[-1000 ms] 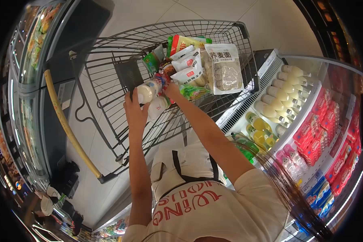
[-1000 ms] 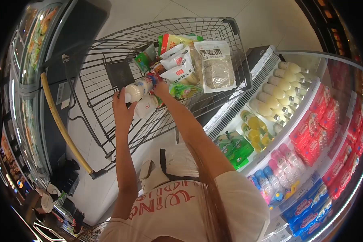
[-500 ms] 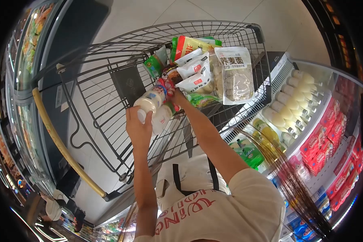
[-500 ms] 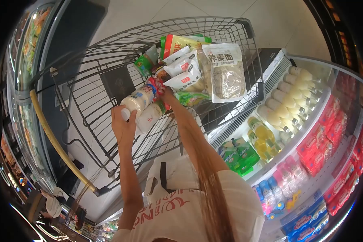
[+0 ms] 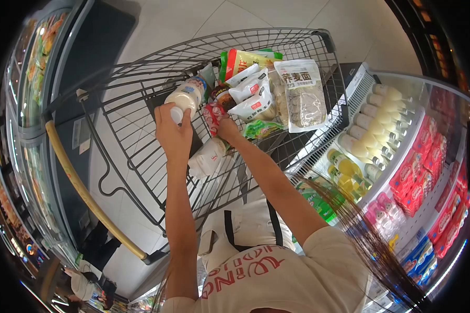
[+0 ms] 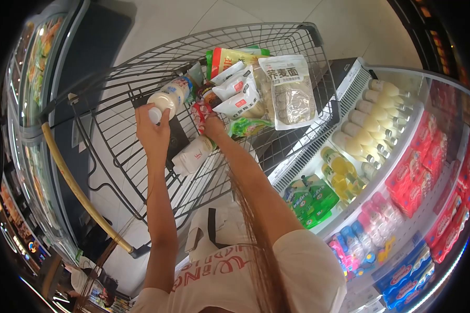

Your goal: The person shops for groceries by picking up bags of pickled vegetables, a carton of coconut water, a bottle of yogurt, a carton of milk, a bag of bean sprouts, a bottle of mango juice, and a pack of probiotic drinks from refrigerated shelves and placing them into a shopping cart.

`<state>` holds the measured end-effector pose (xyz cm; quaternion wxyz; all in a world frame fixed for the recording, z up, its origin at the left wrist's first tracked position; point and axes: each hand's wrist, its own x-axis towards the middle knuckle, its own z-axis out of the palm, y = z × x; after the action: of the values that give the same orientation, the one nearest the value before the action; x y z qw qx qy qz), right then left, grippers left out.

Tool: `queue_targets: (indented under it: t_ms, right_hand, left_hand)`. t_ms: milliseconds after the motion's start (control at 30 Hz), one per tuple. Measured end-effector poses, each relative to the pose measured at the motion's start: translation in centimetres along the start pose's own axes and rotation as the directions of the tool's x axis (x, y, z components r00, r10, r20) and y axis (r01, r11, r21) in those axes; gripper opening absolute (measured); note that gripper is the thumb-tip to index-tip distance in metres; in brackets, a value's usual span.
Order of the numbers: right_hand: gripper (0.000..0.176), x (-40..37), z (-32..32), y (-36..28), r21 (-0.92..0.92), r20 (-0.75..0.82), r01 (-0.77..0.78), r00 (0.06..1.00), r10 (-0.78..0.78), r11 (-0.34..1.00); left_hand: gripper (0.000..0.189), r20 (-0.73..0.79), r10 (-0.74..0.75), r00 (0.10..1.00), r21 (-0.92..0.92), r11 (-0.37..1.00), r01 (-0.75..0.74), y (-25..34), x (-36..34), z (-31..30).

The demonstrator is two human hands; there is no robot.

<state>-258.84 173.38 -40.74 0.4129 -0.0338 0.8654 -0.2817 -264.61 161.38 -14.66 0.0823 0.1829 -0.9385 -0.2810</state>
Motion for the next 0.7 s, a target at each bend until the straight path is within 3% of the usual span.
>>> queue_targets:
  t_ms: [100, 200, 300, 400, 500, 533, 600, 700]
  right_hand:
    - [0.066, -0.4, -1.2, -1.8, -0.24, 0.036, 0.021, 0.999, -0.012, 0.971]
    - [0.047, -3.0, -5.4, -4.0, -0.269, 0.033, 0.105, 0.994, -0.1, 0.957]
    - [0.035, -8.0, -12.3, -7.3, -0.304, 0.133, 0.135, 0.986, -0.098, 0.943]
    - [0.039, -10.8, -12.6, -6.4, -0.177, 0.077, 0.058, 0.996, -0.045, 0.982]
    - [0.047, -13.5, -14.9, -2.9, 0.029, 0.05, 0.138, 0.989, -0.139, 0.99]
    - [0.046, -14.6, -15.7, -1.7, 0.224, 0.089, 0.15, 0.981, -0.174, 0.963]
    - [0.045, -16.5, -17.4, 0.1, 0.578, 0.12, 0.15, 0.957, -0.266, 0.802]
    - [0.042, -19.7, -18.1, 0.2, 0.795, 0.059, 0.112, 0.964, -0.259, 0.597]
  left_hand:
    - [0.033, -0.001, 0.053, 0.999, -0.036, 0.998, -0.053, -1.4, 1.1, 2.2]
    - [0.034, 0.005, 0.02, 1.0, -0.07, 0.997, -0.019, -2.1, 1.3, 4.1]
    - [0.035, 0.014, 0.037, 0.999, -0.081, 0.996, -0.036, -3.3, 1.4, 6.5]
    - [0.035, 0.001, -0.017, 1.0, -0.086, 0.996, 0.017, -4.4, 1.5, 7.1]
    - [0.036, 0.025, 0.014, 1.0, -0.069, 0.998, -0.013, -6.4, 2.7, 7.1]
    - [0.038, 0.044, 0.007, 0.999, -0.047, 0.999, -0.005, -7.3, 3.1, 7.1]
    - [0.039, 0.075, -0.007, 0.997, 0.066, 0.998, 0.002, -8.7, 3.2, 6.8]
    - [0.044, 0.238, -0.001, 0.971, 0.297, 0.952, -0.072, -10.0, 3.4, 6.5]
